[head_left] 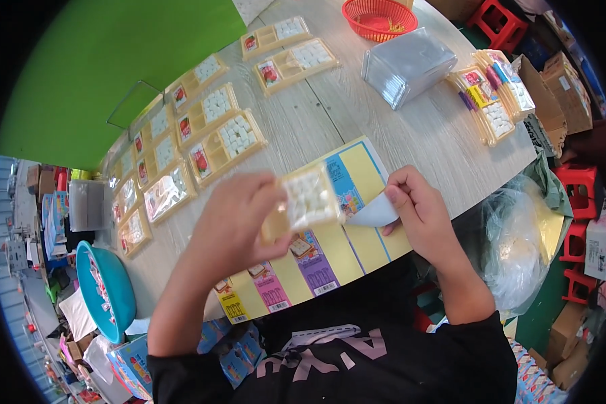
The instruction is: Applying decorative cardboard sleeves and labels to small plastic trays filled with marshmallows.
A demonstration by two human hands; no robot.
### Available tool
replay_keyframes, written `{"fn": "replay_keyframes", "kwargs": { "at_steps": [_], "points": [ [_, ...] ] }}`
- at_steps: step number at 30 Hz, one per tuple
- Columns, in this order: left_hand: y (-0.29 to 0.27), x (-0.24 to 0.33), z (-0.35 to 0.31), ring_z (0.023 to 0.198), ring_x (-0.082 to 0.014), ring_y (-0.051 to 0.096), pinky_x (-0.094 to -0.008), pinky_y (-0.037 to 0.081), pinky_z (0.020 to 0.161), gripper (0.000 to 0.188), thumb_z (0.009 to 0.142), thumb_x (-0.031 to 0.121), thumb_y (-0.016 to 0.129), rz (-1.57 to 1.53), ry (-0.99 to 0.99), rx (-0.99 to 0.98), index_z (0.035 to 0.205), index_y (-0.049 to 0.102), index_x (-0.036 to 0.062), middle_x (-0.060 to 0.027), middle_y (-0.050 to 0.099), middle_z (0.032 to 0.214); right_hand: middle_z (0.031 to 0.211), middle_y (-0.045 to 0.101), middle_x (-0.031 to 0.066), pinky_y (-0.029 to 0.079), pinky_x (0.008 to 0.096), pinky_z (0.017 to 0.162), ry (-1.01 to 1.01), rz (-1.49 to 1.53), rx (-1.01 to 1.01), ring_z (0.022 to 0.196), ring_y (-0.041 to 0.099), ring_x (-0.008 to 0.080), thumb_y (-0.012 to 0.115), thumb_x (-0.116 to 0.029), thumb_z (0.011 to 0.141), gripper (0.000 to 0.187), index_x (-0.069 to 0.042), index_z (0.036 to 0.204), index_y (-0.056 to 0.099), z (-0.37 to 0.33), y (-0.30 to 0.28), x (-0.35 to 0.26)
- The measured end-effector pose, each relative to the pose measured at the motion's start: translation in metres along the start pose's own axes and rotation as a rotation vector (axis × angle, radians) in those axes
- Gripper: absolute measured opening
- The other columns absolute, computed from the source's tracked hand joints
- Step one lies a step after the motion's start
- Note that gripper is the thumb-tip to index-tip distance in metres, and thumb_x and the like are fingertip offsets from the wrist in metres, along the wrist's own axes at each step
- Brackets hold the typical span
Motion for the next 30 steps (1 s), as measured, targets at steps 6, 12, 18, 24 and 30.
{"fn": "replay_keyframes", "kwargs": {
  "at_steps": [6,12,18,24,30],
  "points": [
    [0.023,0.012,-0.058,0.113,-0.0379,0.057,-0.0465,0.046,0.095,0.051,0.065,0.022,0.083,0.084,-0.097,-0.144,0.109,0.059,0.012,-0.0145,0.055,0.131,0.083,0.057,0.0054,0.052,0.0228,0.053,0.024,0.005,0.039,0.065,0.059,0.01,0.048,-0.017,0.106,0.015,-0.002,0.102,0.049,0.001,0.001,0.0],
    [0.037,0.004,-0.074,0.127,-0.036,0.051,-0.0492,0.04,0.104,0.048,0.074,0.033,0.078,0.058,-0.105,-0.012,0.114,0.061,0.0136,-0.0178,0.05,0.14,0.087,0.057,0.0051,0.051,0.0235,0.047,0.042,0.095,0.12,0.065,0.059,0.0098,0.048,-0.02,0.106,0.016,-0.005,0.104,0.049,0.004,-0.003,0.001],
    [0.034,0.003,-0.074,0.126,-0.0384,0.05,-0.0494,0.039,0.103,0.048,0.068,0.015,0.07,0.006,-0.073,0.025,0.115,0.06,0.0125,-0.0182,0.05,0.14,0.086,0.059,0.0055,0.044,0.0211,0.038,-0.164,0.034,0.304,0.06,0.056,0.0084,0.049,-0.022,0.106,0.017,-0.005,0.106,0.048,0.002,-0.016,-0.028],
    [0.03,0.001,-0.079,0.119,-0.0346,0.053,-0.046,0.042,0.1,0.045,0.071,0.015,0.065,-0.038,-0.104,0.056,0.116,0.064,0.0139,-0.0159,0.054,0.133,0.092,0.063,0.0114,0.039,0.0211,0.035,-0.479,0.01,0.384,0.048,0.053,0.0103,0.049,-0.023,0.106,0.018,-0.005,0.106,0.047,-0.002,-0.038,-0.054],
    [0.029,-0.006,-0.085,0.112,-0.0325,0.055,-0.0446,0.044,0.096,0.043,0.073,0.015,0.065,-0.111,-0.19,0.061,0.116,0.066,0.0177,-0.0127,0.056,0.122,0.089,0.063,0.0203,0.043,0.022,0.038,-0.724,-0.088,0.419,0.049,0.056,0.0143,0.054,-0.025,0.104,0.026,0.0,0.109,0.048,-0.024,-0.046,-0.078]
  ]
}}
Point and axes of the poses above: each hand's wrist, its own z-axis towards the middle knuckle, its own y-axis out of the palm, x = y × z, the point moved 2 cm from there along z, towards the middle knuckle
